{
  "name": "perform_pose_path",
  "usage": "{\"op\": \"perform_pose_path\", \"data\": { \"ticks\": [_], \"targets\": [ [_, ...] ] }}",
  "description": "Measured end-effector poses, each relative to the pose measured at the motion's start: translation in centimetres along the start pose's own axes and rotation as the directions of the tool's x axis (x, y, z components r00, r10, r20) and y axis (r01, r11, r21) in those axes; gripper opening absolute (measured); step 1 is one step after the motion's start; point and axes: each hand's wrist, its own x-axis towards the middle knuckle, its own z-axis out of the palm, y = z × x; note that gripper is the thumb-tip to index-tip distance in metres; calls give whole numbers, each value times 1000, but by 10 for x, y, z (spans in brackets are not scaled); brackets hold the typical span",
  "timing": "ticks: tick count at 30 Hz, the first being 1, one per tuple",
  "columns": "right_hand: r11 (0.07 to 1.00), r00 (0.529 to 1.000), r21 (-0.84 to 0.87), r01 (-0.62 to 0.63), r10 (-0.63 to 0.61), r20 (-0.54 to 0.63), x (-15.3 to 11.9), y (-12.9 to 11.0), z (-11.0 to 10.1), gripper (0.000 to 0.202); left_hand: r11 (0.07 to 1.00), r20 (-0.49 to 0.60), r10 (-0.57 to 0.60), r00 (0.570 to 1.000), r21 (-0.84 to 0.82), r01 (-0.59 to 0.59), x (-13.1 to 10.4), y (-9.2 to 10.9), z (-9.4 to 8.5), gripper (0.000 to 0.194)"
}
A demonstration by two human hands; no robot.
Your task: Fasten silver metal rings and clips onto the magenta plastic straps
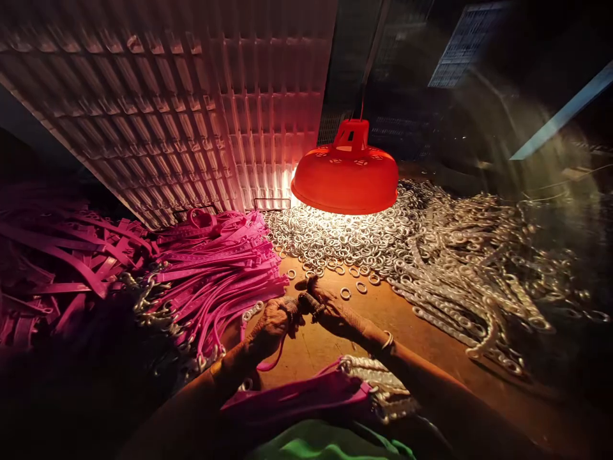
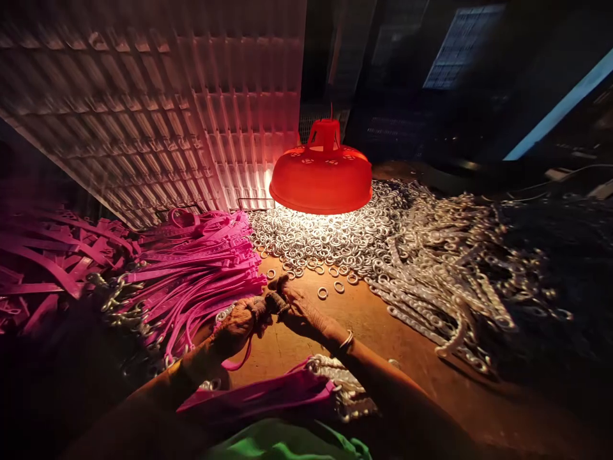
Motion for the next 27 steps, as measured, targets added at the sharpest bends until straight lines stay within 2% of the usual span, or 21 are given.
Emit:
{"op": "perform_pose_path", "data": {
  "ticks": [3,6,8,12,15,17,19,21,23,25,27],
  "targets": [
    [997,989,-77,-8,19,149,-19,-20,-5,26,994,35,-109,993,2,109,-9,20,-2,42],
    [975,984,-211,69,-31,178,-53,-35,-1,39,968,131,-228,965,138,210,-22,31,0,41],
    [937,985,-329,116,-66,160,-79,-41,6,36,953,175,-255,951,213,216,-34,29,2,43],
    [903,987,-427,56,13,158,-119,-45,23,25,962,315,-253,915,185,203,-61,9,7,51],
    [937,982,-349,-31,93,161,-132,-43,35,10,949,377,-311,873,171,264,-80,-7,10,50],
    [963,981,-250,-104,141,134,-137,-39,42,13,935,368,-354,860,158,318,-92,-13,12,49],
    [969,966,-108,-222,234,113,-142,-36,48,25,938,333,-347,877,108,330,-100,-16,16,48],
    [921,917,58,-386,376,131,-144,-34,51,35,952,293,-306,906,70,299,-105,-17,20,45],
    [857,868,163,-490,459,191,-144,-35,51,38,964,262,-262,929,22,266,-106,-20,23,46],
    [860,869,183,-476,428,249,-141,-38,49,29,965,265,-243,933,-35,261,-105,-24,25,49],
    [914,897,141,-381,328,295,-136,-42,46,18,958,300,-237,924,-84,273,-101,-30,25,49]
  ]
}}
